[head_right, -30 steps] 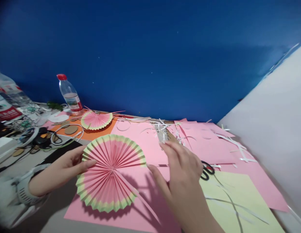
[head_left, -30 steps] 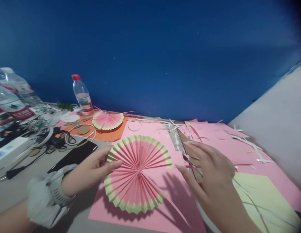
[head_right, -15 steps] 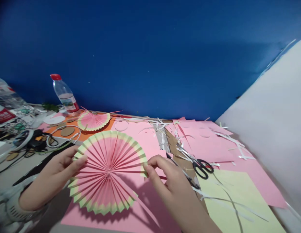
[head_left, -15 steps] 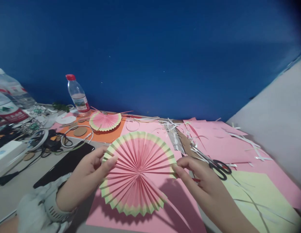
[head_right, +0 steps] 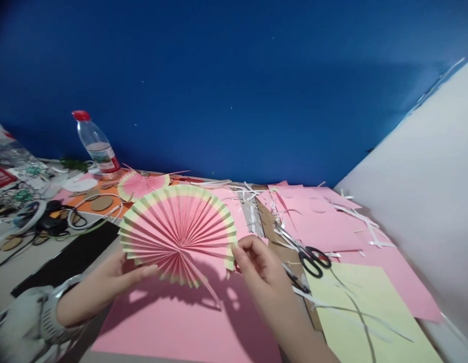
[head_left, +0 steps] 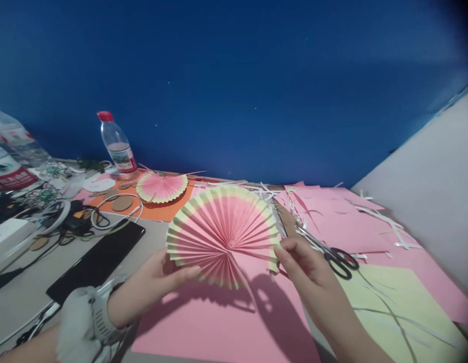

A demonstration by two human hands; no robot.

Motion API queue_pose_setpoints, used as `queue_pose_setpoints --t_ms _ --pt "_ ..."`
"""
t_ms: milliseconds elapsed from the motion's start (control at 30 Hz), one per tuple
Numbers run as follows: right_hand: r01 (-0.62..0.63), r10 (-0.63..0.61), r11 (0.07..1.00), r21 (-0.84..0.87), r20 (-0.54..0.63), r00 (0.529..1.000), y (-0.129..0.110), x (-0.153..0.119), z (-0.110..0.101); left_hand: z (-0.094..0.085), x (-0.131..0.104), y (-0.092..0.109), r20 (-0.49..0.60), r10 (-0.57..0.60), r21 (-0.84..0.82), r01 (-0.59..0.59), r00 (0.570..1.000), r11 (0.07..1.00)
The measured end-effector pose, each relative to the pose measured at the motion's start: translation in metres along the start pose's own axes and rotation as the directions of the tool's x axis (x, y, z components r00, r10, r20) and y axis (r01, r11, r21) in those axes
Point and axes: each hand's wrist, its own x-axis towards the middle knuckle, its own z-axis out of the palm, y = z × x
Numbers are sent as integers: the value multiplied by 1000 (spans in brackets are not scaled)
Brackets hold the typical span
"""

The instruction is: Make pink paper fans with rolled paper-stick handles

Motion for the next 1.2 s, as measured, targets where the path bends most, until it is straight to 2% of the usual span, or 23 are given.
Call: queue_pose_setpoints --t_ms 133,367,500,633,733,900,1033,1200 --pt "-39 38 997 60 18 999 2 4 3 0 2 -3 -91 27 -226 -47 996 973" --pt "-41 40 997 66 21 999 -1 4 13 7 6 5 -173 -88 -554 -23 981 833" --pt "-70 65 993 93 64 996 -1 3 23 10 5 5 -56 -170 -714 79 984 696" --pt "-82 75 991 101 73 994 -3 2 29 17 -7 6 109 -140 -781 172 984 600" --pt "-87 80 992 97 72 994 -8 1 30 23 -22 6 134 -129 -742 186 983 644" --pt "-103 92 989 109 99 991 -14 -3 32 30 -39 7 38 -348 -544 311 937 779" --pt "-133 113 980 147 140 984 -14 -7 33 27 -39 6 -122 -294 -315 244 948 917" --pt "-73 65 992 107 76 995 -9 -9 32 16 -34 1 -90 -169 -152 154 982 976"
